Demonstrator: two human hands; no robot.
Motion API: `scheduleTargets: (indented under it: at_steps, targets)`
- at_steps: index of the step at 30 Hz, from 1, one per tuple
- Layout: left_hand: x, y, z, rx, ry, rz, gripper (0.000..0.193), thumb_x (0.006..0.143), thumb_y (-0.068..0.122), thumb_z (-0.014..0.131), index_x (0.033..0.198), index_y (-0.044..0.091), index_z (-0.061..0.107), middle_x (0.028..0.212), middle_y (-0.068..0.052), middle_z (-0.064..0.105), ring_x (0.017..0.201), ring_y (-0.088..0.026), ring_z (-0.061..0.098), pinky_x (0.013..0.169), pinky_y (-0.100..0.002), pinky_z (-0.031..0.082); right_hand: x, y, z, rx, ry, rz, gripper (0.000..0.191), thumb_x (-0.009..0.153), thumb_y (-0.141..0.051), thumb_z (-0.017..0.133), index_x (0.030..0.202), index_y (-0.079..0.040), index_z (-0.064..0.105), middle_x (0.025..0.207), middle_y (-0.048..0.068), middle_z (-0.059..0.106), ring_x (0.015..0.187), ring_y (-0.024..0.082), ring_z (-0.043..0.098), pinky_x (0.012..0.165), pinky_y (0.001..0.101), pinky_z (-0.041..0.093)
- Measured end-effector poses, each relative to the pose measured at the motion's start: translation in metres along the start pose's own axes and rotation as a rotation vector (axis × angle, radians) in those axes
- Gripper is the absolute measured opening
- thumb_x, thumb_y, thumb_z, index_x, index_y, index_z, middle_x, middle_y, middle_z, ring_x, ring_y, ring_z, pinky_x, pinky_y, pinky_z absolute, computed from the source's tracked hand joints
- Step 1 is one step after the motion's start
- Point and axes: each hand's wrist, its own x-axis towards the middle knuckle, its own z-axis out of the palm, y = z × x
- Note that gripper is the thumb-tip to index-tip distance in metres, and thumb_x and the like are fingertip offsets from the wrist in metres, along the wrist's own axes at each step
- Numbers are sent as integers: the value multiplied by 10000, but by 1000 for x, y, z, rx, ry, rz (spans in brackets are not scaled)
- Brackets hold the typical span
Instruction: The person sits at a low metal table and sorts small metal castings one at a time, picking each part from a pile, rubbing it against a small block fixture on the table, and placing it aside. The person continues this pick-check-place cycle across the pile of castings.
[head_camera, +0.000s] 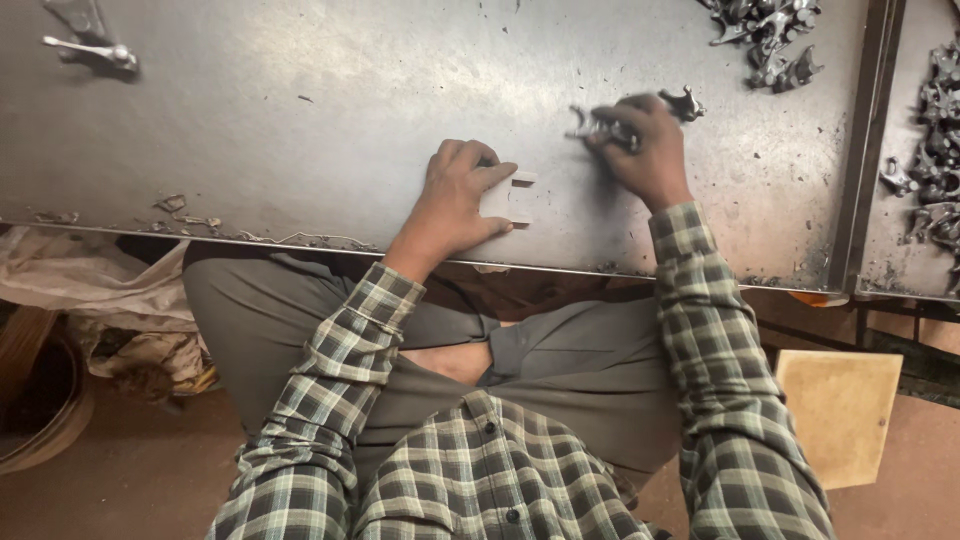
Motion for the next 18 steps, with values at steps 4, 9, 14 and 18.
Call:
scheduleTargets:
  at_steps: [4, 9, 14, 18]
  targets:
    - [-1, -2, 0, -11, 1, -3, 684, 550, 249, 938, 1198, 133, 754, 1188, -63, 610, 1176, -315, 504, 1040, -451, 425, -33, -28, -6, 6, -91, 25, 326, 889, -251, 841, 1180, -115, 784, 1156, 126, 679, 922, 229, 712, 791, 345, 591]
    - [-3, -2, 2, -6, 10, 3, 680, 560, 246, 940, 1200, 124, 747, 1190, -59, 602, 1175, -311, 501, 1044, -450, 423, -61, -54, 4, -2, -112, -21, 338, 891, -244, 841, 1195, -111, 775, 1110, 119, 684, 942, 250, 695, 797, 348, 585]
    - [-3, -2, 0, -18, 2, -7, 689, 570, 247, 940, 1217, 118, 740, 1190, -58, 599, 1164, -298, 506, 1051, -451, 420, -58, -61, 6, -71, -131, -106, 328, 850, -220, 853, 1148, -101, 787, 1058, 117, 693, 940, 287, 663, 792, 408, 549]
    - [-2, -3, 1, -19, 9, 1, 682, 560, 253, 941, 1202, 122, 749, 1182, -60, 601, 1165, -309, 502, 1041, -449, 424, -55, -71, 1, -115, -136, -173, 300, 838, -170, 834, 1128, -107, 792, 1052, 105, 691, 959, 305, 638, 811, 431, 522]
